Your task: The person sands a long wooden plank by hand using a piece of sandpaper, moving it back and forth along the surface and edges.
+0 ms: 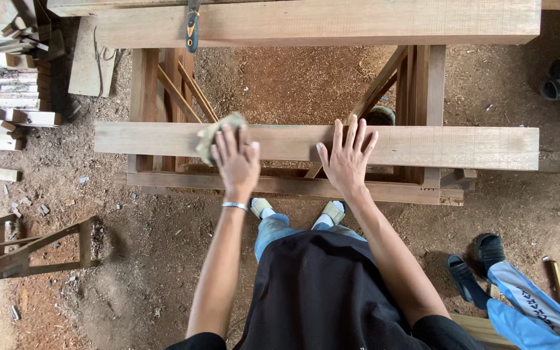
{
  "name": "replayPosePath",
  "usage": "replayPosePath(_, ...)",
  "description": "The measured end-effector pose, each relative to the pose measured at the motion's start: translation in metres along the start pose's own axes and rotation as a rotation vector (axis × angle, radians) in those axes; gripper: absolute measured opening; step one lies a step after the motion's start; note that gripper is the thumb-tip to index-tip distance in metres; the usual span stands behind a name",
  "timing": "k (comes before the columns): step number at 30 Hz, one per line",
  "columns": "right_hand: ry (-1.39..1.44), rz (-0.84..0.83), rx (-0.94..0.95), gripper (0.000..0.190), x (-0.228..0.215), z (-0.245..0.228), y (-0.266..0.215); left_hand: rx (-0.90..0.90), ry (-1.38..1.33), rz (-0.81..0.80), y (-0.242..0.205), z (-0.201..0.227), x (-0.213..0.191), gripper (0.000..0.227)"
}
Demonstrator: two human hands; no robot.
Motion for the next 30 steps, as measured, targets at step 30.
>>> replayPosePath(30,-0.019,0.013,0.069,0.068,-0.002,0.005,-0.001,0.599,-0.016,-0.191,-0.042,0.063,0.007,0.06)
Point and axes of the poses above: each hand's wrist, its own y-axis towards the middle knuckle, its own x-axis out of the palm, z = x × y, the point moved 7 cm from there along y, towards the middle knuckle, and after that the axes turned 7 degrees about x, right-handed, at the moved point
